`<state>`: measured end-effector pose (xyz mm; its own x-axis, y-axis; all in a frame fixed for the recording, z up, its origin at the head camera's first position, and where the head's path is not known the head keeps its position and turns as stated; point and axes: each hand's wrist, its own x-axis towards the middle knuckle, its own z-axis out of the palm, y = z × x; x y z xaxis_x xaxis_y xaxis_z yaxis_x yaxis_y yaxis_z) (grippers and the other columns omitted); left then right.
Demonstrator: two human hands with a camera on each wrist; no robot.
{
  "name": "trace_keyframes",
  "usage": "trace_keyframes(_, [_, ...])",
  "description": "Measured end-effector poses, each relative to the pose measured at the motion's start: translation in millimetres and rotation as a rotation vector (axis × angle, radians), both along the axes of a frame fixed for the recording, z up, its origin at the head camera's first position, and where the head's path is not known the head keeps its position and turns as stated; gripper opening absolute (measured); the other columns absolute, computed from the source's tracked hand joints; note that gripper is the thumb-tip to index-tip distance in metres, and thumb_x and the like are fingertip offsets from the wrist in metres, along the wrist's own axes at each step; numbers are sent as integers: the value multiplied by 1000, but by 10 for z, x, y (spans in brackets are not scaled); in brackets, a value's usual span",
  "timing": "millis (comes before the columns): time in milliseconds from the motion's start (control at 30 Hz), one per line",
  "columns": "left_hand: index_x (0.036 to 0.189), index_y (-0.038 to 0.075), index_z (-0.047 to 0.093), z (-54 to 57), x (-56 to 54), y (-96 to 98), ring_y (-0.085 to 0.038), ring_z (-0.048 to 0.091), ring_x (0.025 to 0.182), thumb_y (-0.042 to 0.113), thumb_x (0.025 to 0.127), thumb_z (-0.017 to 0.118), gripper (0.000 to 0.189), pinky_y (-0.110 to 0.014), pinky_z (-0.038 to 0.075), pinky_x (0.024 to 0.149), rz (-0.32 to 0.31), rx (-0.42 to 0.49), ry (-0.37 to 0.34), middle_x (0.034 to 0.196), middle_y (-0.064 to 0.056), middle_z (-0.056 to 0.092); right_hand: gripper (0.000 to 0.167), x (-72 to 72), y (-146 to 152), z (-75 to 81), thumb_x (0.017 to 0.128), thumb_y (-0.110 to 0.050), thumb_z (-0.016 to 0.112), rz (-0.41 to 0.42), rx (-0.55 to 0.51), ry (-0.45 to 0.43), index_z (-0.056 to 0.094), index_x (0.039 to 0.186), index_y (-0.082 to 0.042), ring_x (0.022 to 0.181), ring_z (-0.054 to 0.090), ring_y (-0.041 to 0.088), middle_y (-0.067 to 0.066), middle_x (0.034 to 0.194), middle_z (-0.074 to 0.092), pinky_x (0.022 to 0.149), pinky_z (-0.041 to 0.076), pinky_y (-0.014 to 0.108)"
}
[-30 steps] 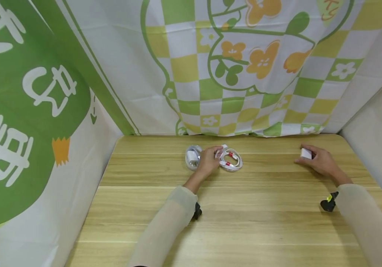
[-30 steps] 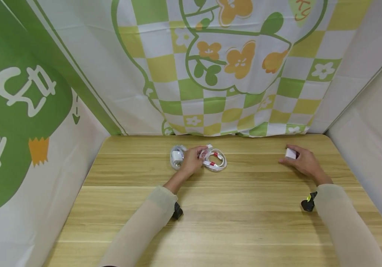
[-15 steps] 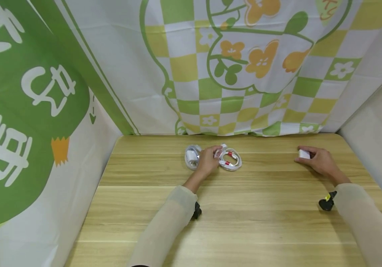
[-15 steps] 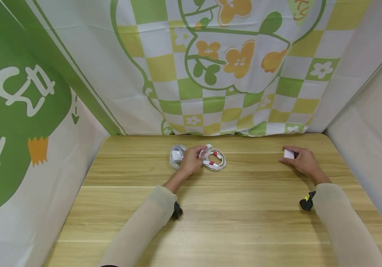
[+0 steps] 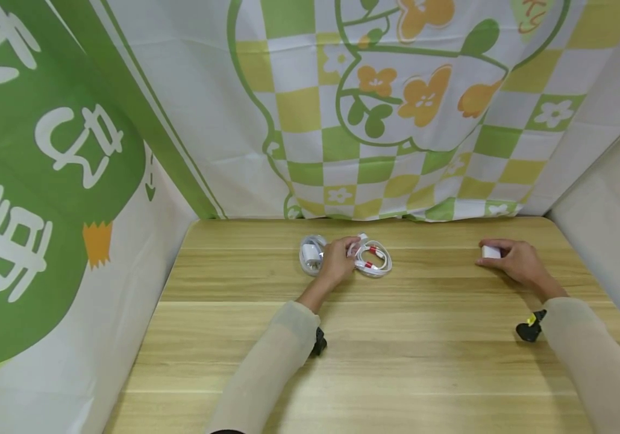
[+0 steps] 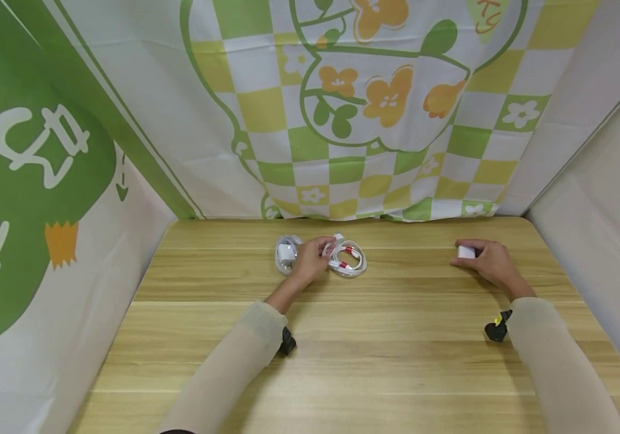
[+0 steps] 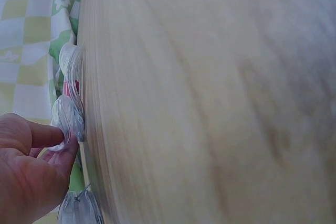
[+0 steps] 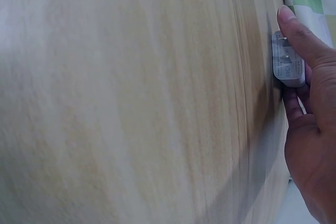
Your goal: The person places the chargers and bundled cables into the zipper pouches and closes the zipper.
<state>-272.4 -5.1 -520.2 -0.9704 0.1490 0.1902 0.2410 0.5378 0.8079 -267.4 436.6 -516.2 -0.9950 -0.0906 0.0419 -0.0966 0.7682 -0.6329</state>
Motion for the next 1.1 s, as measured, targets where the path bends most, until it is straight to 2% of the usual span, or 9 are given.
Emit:
trace_keyframes(200, [131, 0, 73, 0, -4, 3, -23, 74, 109, -13, 93, 64, 40, -37, 59, 98, -3, 16, -38, 114, -10, 80, 58, -1, -18, 4, 86, -39, 90, 0, 20, 10, 75, 129, -3, 84, 56, -4, 24, 131, 71, 67, 47, 10])
trace_keyframes(467, [132, 1, 73, -3, -3, 3, -22, 74, 109, -12, 95, 64, 40, -37, 59, 99, -4, 13, -43, 114, -10, 80, 58, 6, -66, 12, 85, -41, 90, 2, 52, 12, 76, 128, -5, 85, 56, 0, 24, 132, 71, 68, 46, 10])
trace_keyframes(967, [131, 1, 73, 3, -3, -3, -23, 74, 109, -11, 94, 65, 40, -39, 60, 97, 4, 6, -36, 116, -10, 80, 60, -77, -328, 118, 84, -39, 91, 38, -13, -7, 75, 131, -6, 90, 61, -1, 20, 128, 74, 70, 49, 11])
trace_keyframes(1100, [131, 1, 73, -4, -4, 4, -23, 75, 109, -12, 94, 65, 40, -38, 60, 97, 1, 14, -46, 117, -11, 79, 61, -84, -373, 129, 85, -39, 91, 63, -15, -19, 74, 133, -6, 92, 63, 3, 20, 128, 74, 69, 51, 14])
